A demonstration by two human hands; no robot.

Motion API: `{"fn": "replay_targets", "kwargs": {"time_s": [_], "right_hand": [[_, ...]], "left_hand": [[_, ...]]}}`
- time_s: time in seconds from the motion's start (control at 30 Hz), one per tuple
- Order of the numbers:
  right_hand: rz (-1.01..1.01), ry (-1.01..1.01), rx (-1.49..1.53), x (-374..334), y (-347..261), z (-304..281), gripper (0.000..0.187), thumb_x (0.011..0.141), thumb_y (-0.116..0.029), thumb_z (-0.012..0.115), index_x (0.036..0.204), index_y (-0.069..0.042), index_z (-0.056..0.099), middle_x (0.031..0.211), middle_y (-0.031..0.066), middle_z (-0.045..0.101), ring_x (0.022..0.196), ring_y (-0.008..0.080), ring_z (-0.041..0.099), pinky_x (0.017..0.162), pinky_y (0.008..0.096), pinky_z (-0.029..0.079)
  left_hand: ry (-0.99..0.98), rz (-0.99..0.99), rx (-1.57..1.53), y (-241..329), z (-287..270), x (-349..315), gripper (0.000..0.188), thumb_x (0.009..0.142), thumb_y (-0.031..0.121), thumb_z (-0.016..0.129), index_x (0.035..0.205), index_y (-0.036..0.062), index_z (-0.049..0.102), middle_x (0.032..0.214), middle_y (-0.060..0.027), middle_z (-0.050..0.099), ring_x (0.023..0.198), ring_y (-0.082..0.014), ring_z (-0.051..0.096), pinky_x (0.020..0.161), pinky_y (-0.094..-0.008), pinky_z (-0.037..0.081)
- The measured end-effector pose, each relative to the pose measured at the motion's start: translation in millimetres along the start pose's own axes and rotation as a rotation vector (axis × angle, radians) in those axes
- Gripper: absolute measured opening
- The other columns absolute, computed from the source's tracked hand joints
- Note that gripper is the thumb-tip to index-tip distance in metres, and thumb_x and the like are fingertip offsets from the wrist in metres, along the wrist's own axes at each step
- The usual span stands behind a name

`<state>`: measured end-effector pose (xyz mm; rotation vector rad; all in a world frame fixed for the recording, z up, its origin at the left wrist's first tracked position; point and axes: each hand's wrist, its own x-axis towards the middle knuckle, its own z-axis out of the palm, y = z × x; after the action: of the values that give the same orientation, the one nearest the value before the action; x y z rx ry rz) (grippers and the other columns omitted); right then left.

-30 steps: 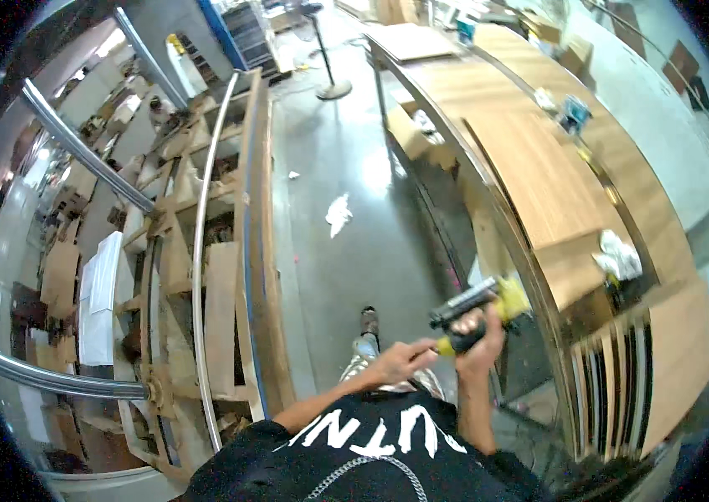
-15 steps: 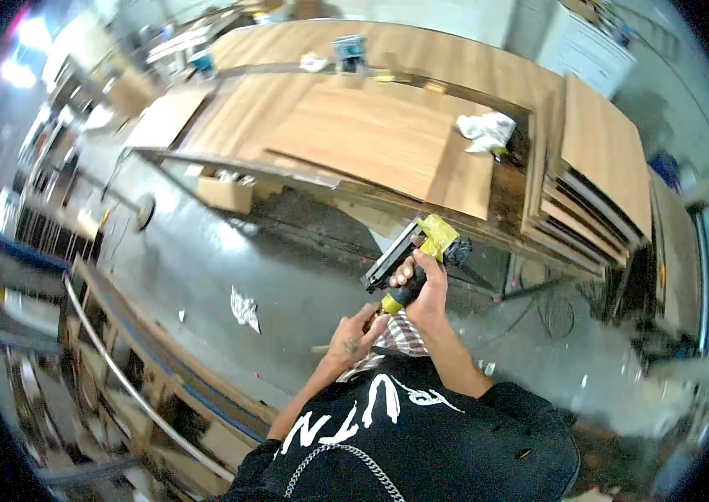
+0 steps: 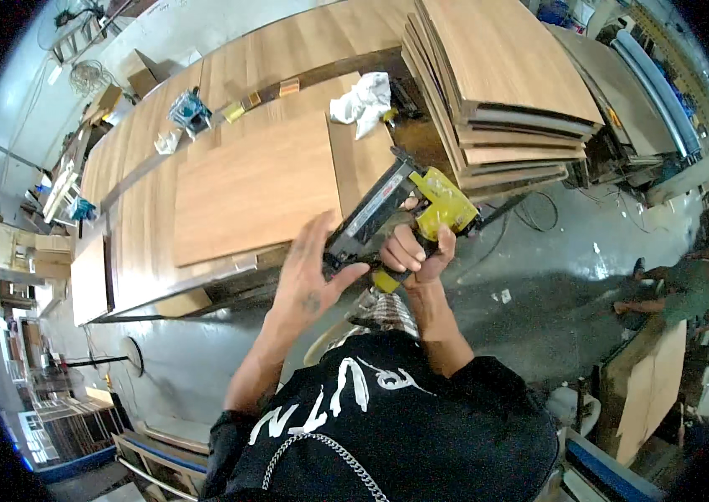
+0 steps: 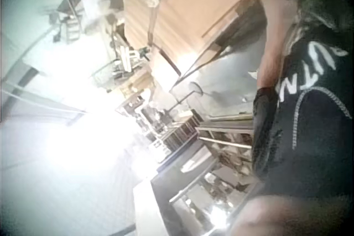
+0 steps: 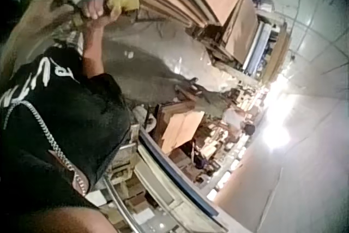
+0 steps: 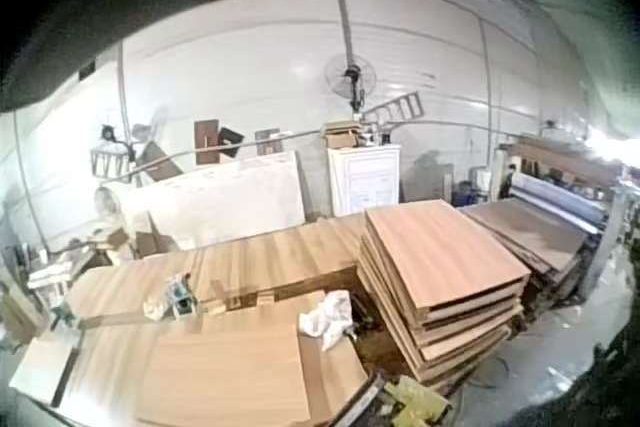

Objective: The person staples edge strips to wooden furniture panels using a pneumatic nail gun, wipes the panels with a cloth, and stacks them onto a pile.

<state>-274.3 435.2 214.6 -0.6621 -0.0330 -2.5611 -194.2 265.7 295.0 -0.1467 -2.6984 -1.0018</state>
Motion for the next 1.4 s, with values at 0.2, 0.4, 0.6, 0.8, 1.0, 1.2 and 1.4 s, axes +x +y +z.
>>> {"fn": "replay_targets", "kwargs": {"time_s": [0.2, 0.4, 0.6, 0.8, 1.0, 1.2, 1.4], "right_hand": [[-0.05, -0.113, -0.027, 70, 6, -6, 0.057, 0.092, -0.041, 0.056, 0.134, -0.006, 0.042, 0.056, -0.0038, 0.047, 0.04, 0.0056, 0.046, 0.042, 0.0228, 0.04], [-0.173, -0.244, -0.04, 112, -5, 3, 0.053, 0.092, -0.04, 0.061, 0.129, -0.006, 0.046, 0.056, -0.002, 0.049, 0.043, 0.0086, 0.05, 0.042, 0.023, 0.041], [-0.176, -0.345, 0.004, 150, 26, 5, 0.049, 0.09, -0.04, 0.064, 0.124, -0.008, 0.051, 0.053, -0.0014, 0.049, 0.044, 0.0087, 0.051, 0.044, 0.0233, 0.042], [-0.426, -0.303, -0.149, 148, 79, 24, 0.053, 0.087, -0.046, 0.064, 0.126, -0.011, 0.051, 0.054, -0.0002, 0.052, 0.045, 0.0107, 0.052, 0.047, 0.0254, 0.046], [-0.469, -0.29, -0.363, 102, 79, 25, 0.067, 0.086, -0.05, 0.061, 0.136, -0.009, 0.042, 0.056, 0.0046, 0.05, 0.045, 0.0159, 0.054, 0.047, 0.0299, 0.05], [-0.427, -0.226, -0.524, 55, 89, 38, 0.061, 0.091, -0.046, 0.056, 0.138, -0.01, 0.04, 0.056, 0.0018, 0.051, 0.045, 0.0132, 0.054, 0.049, 0.0288, 0.051], [-0.533, -0.097, -0.612, 41, 123, 56, 0.061, 0.091, -0.046, 0.056, 0.138, -0.01, 0.04, 0.056, 0.0012, 0.051, 0.045, 0.0126, 0.054, 0.049, 0.0285, 0.051]], "left_hand": [[-0.113, 0.096, 0.023, -33, -11, 62, 0.065, 0.08, 0.024, 0.074, 0.129, -0.0004, 0.04, 0.093, -0.0206, 0.066, 0.079, -0.04, 0.066, 0.069, -0.0442, 0.054], [-0.018, 0.34, 0.211, -63, -50, 71, 0.059, 0.077, 0.025, 0.077, 0.114, -0.0092, 0.048, 0.087, -0.0179, 0.065, 0.062, -0.0271, 0.066, 0.052, -0.0364, 0.054], [-0.042, 0.566, 0.3, -108, -118, 68, 0.055, 0.075, 0.033, 0.08, 0.109, -0.0024, 0.057, 0.08, -0.0121, 0.067, 0.067, -0.0252, 0.067, 0.06, -0.0324, 0.053], [-0.299, 0.274, -0.692, -223, -131, 104, 0.038, 0.093, 0.037, 0.06, 0.101, 0.0001, 0.066, 0.074, -0.0102, 0.064, 0.064, -0.0206, 0.064, 0.058, -0.0315, 0.051], [-0.133, -0.196, -0.452, -403, -64, 164, 0.031, 0.097, 0.026, 0.055, 0.085, -0.0011, 0.066, 0.063, -0.0095, 0.061, 0.057, -0.0151, 0.057, 0.056, -0.0309, 0.048], [0.212, 0.075, -0.134, -562, -33, 261, 0.012, 0.086, 0.015, 0.062, 0.084, 0.0034, 0.064, 0.073, -0.0145, 0.063, 0.067, -0.0298, 0.062, 0.061, -0.0384, 0.048], [0.034, 0.042, 0.044, -543, 7, 370, 0.016, 0.085, 0.018, 0.058, 0.085, 0.004, 0.065, 0.088, -0.0203, 0.065, 0.086, -0.0387, 0.063, 0.07, -0.0455, 0.051]]}}
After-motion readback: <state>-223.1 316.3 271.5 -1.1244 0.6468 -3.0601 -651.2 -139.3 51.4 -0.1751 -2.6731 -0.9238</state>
